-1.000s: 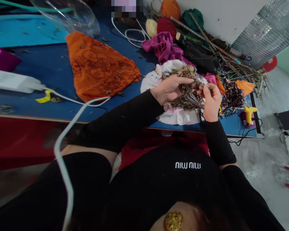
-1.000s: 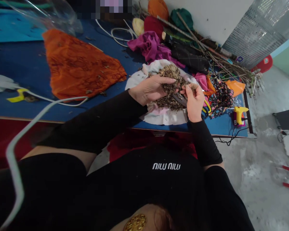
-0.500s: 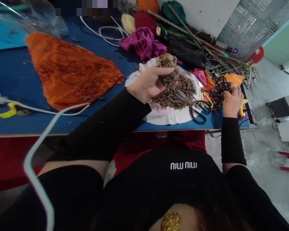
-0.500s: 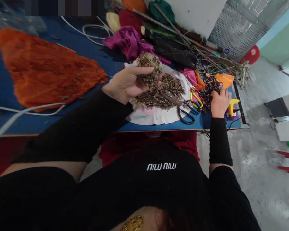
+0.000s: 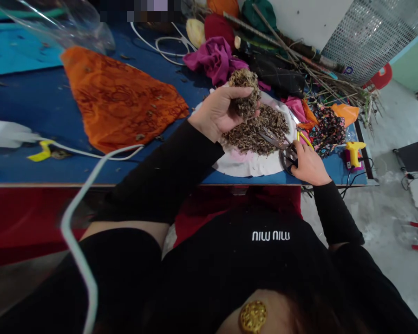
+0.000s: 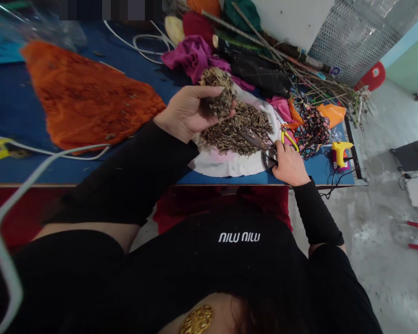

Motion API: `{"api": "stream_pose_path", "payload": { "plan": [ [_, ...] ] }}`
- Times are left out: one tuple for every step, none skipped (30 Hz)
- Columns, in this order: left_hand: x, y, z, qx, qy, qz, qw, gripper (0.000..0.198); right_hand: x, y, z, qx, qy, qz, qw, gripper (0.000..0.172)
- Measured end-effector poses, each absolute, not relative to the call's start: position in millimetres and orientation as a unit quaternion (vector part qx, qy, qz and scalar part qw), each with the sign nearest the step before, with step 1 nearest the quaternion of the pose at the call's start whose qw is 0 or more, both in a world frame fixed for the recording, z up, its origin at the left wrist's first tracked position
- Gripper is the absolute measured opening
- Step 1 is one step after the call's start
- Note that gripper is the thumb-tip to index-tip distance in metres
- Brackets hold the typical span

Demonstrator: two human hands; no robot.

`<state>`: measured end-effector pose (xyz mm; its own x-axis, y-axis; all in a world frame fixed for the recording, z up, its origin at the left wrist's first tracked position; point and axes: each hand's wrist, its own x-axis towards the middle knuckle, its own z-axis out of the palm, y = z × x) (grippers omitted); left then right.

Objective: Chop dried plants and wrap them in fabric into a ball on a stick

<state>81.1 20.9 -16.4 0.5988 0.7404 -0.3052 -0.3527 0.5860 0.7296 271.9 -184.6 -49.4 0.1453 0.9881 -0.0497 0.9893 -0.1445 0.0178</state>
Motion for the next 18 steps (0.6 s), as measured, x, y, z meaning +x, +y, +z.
{"api": "stream_pose_path", "payload": {
  "plan": [
    [81,22,-17,0.317,0.304,0.327,0.837,0.017,274,-183,-50,0.757,0.653,-0.013,0.017,0.081],
    [81,23,-18,0.317,0.302,0.326,0.838,0.016,275,-182,-51,0.757,0.653,-0.015,0.009,0.082],
    [80,24,-18,0.314,0.304,0.328,0.838,0.015,276,-181,-51,0.759,0.651,-0.018,0.003,0.083],
    [80,24,-18,0.31,0.307,0.33,0.837,0.015,276,-181,-50,0.763,0.646,-0.021,0.0,0.083],
    [80,25,-18,0.305,0.31,0.333,0.837,0.016,275,-181,-49,0.77,0.638,-0.022,0.004,0.083],
    [80,25,-18,0.301,0.312,0.337,0.836,0.017,274,-182,-46,0.778,0.627,-0.018,0.012,0.081],
    [79,26,-18,0.3,0.313,0.339,0.835,0.017,272,-183,-41,0.787,0.616,-0.01,0.023,0.078],
    [79,27,-18,0.303,0.312,0.339,0.834,0.016,271,-184,-36,0.795,0.606,0.0,0.034,0.075],
    [79,28,-18,0.309,0.312,0.34,0.832,0.015,271,-185,-29,0.799,0.599,0.01,0.043,0.073],
    [78,29,-19,0.316,0.312,0.339,0.829,0.014,272,-187,-22,0.801,0.597,0.018,0.047,0.072],
    [78,29,-19,0.323,0.316,0.339,0.825,0.014,275,-190,-15,0.799,0.599,0.021,0.047,0.072],
    [77,30,-18,0.329,0.32,0.34,0.821,0.015,278,-193,-8,0.795,0.605,0.02,0.043,0.073],
    [76,30,-18,0.336,0.324,0.339,0.817,0.016,283,-196,-2,0.789,0.614,0.013,0.035,0.074],
    [75,30,-17,0.342,0.326,0.339,0.814,0.017,289,-199,3,0.782,0.623,0.002,0.025,0.074],
    [74,30,-16,0.349,0.325,0.338,0.811,0.017,295,-202,6,0.775,0.632,-0.013,0.011,0.074],
    [73,29,-16,0.357,0.323,0.335,0.81,0.017,301,-205,7,0.769,0.638,-0.03,-0.007,0.073],
    [71,29,-15,0.363,0.319,0.33,0.811,0.018,306,-207,6,0.765,0.641,-0.05,-0.032,0.072],
    [69,29,-16,0.368,0.315,0.326,0.812,0.018,310,-208,3,0.762,0.64,-0.071,-0.066,0.07]
  ]
}}
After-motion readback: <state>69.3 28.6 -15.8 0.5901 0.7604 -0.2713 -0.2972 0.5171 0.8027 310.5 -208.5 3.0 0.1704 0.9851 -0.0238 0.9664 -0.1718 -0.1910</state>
